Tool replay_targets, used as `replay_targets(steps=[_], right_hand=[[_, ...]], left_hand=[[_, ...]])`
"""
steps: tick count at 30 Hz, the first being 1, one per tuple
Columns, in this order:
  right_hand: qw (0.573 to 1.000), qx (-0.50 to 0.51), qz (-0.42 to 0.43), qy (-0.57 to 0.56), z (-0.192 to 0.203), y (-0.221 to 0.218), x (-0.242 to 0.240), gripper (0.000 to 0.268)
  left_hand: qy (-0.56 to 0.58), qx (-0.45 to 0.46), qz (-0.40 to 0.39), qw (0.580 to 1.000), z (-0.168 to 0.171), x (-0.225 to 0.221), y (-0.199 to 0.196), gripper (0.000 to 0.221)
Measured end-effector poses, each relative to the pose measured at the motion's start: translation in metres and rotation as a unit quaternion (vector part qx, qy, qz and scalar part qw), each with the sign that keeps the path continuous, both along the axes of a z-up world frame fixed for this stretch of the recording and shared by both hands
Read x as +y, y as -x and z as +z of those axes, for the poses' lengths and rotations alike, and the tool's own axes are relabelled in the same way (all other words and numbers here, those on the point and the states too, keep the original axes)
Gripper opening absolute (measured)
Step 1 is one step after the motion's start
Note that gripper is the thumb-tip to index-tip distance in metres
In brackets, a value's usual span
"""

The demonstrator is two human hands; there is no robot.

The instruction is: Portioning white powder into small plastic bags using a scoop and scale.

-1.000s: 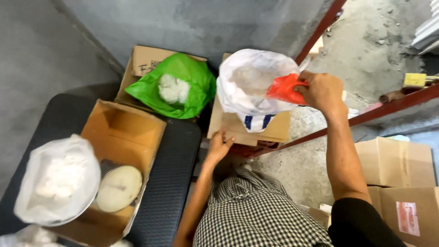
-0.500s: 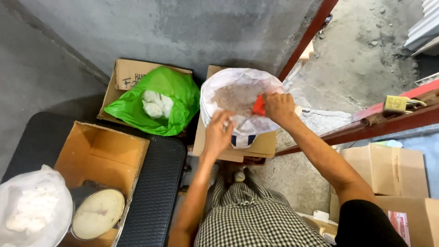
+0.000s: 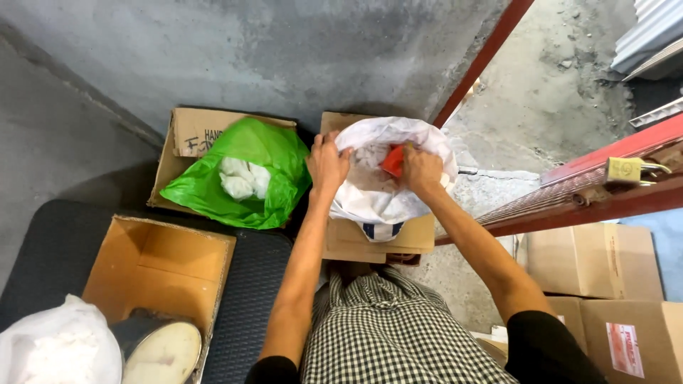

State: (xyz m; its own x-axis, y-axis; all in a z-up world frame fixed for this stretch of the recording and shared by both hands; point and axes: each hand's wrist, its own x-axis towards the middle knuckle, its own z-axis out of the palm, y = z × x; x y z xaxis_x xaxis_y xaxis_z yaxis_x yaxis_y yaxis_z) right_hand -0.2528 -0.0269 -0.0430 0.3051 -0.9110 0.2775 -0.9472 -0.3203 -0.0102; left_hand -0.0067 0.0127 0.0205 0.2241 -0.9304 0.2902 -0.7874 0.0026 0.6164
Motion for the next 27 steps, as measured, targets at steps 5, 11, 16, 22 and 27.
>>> replay_targets(steps=[5, 11, 16, 22, 27], right_hand=[[0.994, -0.029, -0.024, -0.105, 0.025, -0.01, -0.001, 0.048], [0.996, -0.083, 0.03, -0.001, -0.024, -0.037, -0.019, 0.029], [0.989, -0.055, 0.034, -0.134, 0.026, -0.044, -0.017, 0.046], [0.973, -0.137, 0.186, 0.006, -0.028, -0.066, -0.022, 0.043], [0.976, -0.129, 0.114, -0.135, -0.022, -0.061, -0.039, 0.029]], left_hand=[[0.047, 0.065, -0.006, 0.997, -0.007, -0.008, 0.001, 0.045], [0.07, 0.122, 0.021, 0.99, -0.012, -0.006, -0.005, 0.039], [0.085, 0.147, 0.016, 0.985, -0.02, -0.009, -0.002, 0.037], [0.087, 0.15, 0.029, 0.984, -0.018, -0.01, -0.004, 0.033], [0.089, 0.161, 0.037, 0.982, -0.03, -0.005, -0.006, 0.03]])
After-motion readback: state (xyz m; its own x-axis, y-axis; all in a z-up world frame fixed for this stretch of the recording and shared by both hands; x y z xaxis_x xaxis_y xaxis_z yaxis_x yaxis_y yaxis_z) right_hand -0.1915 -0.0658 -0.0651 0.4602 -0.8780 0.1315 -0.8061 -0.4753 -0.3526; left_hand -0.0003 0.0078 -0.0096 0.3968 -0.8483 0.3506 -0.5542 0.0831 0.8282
